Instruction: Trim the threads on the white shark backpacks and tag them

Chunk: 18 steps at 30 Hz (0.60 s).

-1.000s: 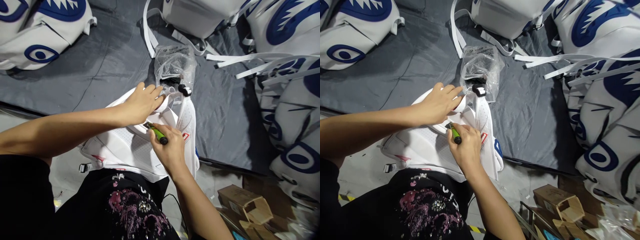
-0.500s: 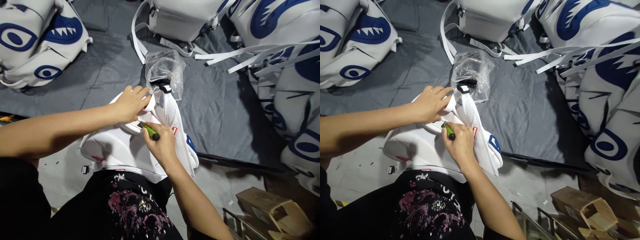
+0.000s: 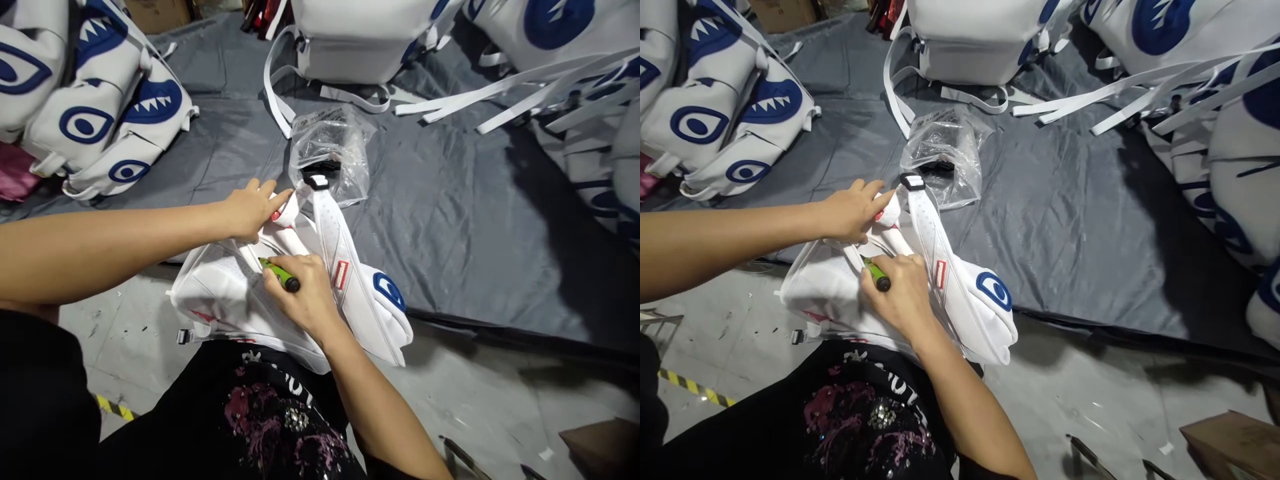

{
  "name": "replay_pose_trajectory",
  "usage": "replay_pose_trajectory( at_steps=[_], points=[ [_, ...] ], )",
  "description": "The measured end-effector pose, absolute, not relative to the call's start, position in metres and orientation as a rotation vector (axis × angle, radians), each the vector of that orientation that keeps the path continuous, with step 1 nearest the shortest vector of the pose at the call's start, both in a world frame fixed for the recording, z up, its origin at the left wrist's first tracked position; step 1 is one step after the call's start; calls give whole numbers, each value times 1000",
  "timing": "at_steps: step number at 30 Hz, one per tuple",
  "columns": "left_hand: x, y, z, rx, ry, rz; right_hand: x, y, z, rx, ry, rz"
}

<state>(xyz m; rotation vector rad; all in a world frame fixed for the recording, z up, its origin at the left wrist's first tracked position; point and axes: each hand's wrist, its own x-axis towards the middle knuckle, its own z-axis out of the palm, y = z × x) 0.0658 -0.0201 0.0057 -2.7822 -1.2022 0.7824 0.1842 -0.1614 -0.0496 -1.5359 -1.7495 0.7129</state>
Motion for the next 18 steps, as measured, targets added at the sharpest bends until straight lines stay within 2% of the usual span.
replay_pose_trajectory(
  at_steps=[6,13,18],
  points=[
    [51,-9,7,-2881,-1035,696,196,-162,-50,-1362,-1750,832],
    [63,-23,14,-2788,-1347,896,187,-153,-55,-1459,-1765,748],
    [78,-37,15,-2554,-1434,1045,189,-160,-60,-1336,-1759,741]
  ],
)
